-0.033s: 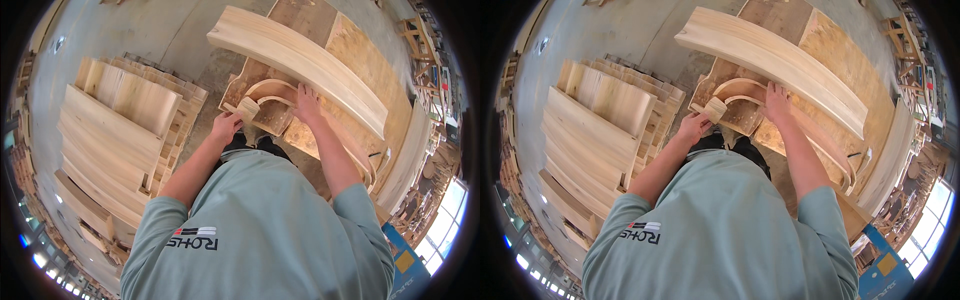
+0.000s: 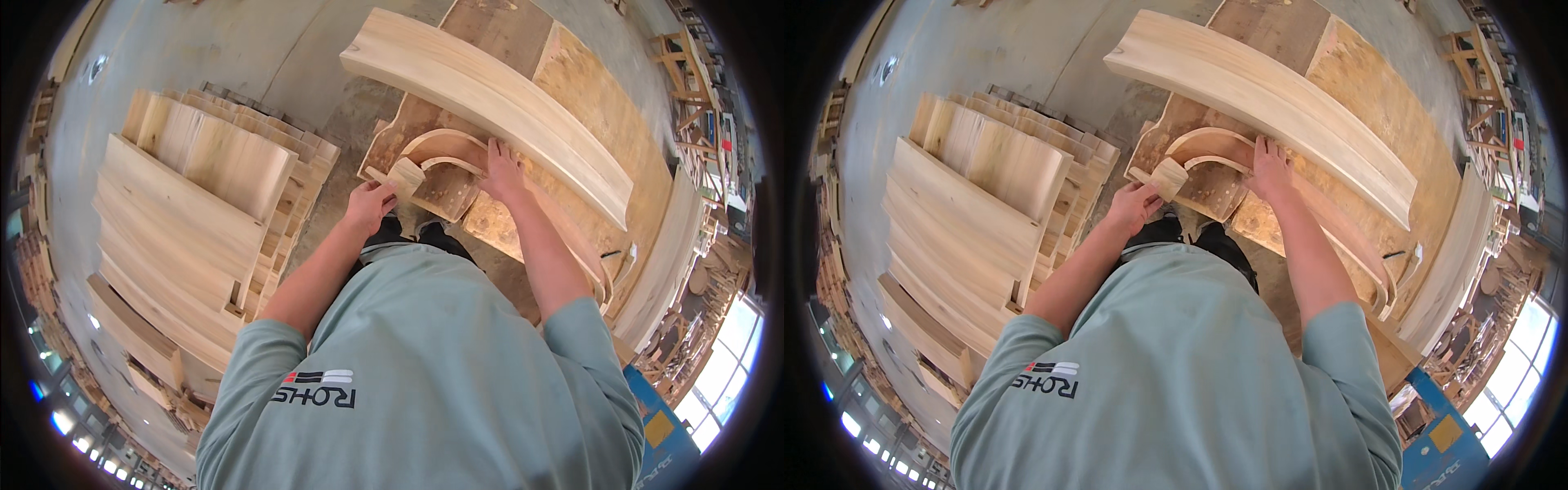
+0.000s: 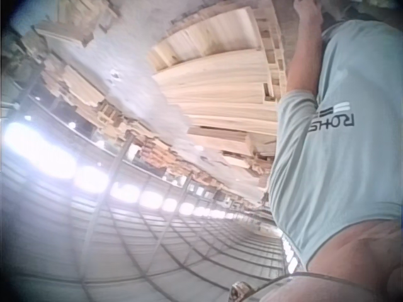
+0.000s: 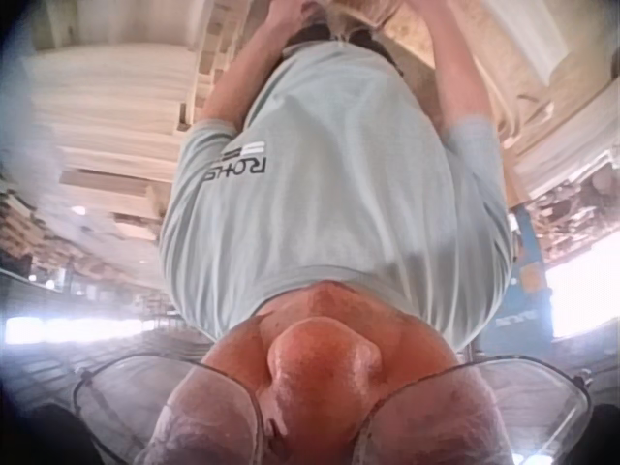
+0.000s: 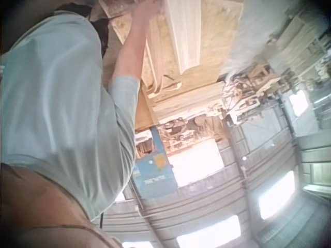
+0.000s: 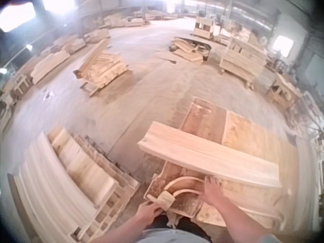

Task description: The person assembles a curved wooden furniture component by applying glue to wooden blocks and attaching them to the frame, then uses a bandsaw to trim a wooden block.

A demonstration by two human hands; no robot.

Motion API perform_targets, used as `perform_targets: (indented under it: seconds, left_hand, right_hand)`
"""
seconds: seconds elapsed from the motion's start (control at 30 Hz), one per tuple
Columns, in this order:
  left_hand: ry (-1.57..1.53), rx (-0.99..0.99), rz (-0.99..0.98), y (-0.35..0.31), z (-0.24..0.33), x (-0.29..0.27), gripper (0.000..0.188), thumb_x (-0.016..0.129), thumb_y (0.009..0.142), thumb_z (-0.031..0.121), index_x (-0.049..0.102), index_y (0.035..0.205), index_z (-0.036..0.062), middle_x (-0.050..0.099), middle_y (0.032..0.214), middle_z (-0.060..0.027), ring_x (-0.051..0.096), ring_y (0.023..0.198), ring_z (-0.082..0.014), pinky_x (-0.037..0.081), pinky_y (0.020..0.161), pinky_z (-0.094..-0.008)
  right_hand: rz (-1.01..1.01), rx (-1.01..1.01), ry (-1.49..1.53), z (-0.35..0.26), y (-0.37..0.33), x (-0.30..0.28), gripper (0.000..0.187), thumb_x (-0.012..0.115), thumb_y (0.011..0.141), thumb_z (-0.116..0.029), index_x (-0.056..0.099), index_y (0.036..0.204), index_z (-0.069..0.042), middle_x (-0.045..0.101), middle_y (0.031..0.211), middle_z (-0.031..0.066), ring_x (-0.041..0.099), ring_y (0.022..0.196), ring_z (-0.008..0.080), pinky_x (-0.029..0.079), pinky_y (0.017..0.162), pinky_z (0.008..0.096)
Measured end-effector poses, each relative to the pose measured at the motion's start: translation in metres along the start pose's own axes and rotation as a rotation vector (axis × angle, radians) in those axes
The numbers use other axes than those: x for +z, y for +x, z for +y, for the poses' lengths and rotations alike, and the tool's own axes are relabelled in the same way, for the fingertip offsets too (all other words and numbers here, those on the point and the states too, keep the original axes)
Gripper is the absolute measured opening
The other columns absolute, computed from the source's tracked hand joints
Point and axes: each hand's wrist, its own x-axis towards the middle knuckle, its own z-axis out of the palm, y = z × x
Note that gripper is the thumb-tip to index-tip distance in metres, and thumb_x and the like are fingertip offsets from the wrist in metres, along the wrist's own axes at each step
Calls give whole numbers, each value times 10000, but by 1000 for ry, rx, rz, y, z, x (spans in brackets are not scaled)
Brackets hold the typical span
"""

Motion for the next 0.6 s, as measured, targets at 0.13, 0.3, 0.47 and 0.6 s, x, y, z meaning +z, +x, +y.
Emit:
perform_targets:
  seconds: [0.13, 0.3, 0.47, 0.6]
  left_hand:
    - [-11, 14, -11, -2, 2, -3, 334, 673, 940, 124, 550, 1224, -3, 657, 1174, -99, 640, 1057, -207, 513, 954, -353]
    - [-75, 86, -108, -5, 5, -17, 327, 705, 915, 104, 577, 1197, -1, 647, 1153, -84, 642, 1015, -185, 540, 898, -324]
    - [19, 109, -337, -29, 30, -24, 362, 667, 931, 88, 568, 1273, 26, 637, 1235, -76, 618, 1112, -200, 499, 979, -347]
    - [107, 100, -590, -38, 39, -16, 413, 652, 937, 89, 547, 1332, 33, 622, 1285, -68, 603, 1149, -200, 474, 1002, -350]
  right_hand:
    - [-27, 0, 14, 13, 11, 20, 1002, 867, 695, -275, 322, 1516, -93, 314, 1552, 115, 320, 1429, 363, 320, 1148, 548]
    - [-8, -57, -17, -1, 3, 1, 918, 855, 712, -300, 381, 1465, -73, 355, 1522, 137, 365, 1390, 375, 351, 1119, 539]
    - [-14, -177, 542, -22, -22, 5, 707, 702, 871, -500, 491, 1371, -46, 546, 1343, 164, 630, 1084, 342, 532, 894, 465]
    - [-813, 379, 1364, -64, -42, 10, 602, 536, 982, -556, 559, 1315, -54, 653, 1205, 127, 706, 879, 249, 586, 729, 383]
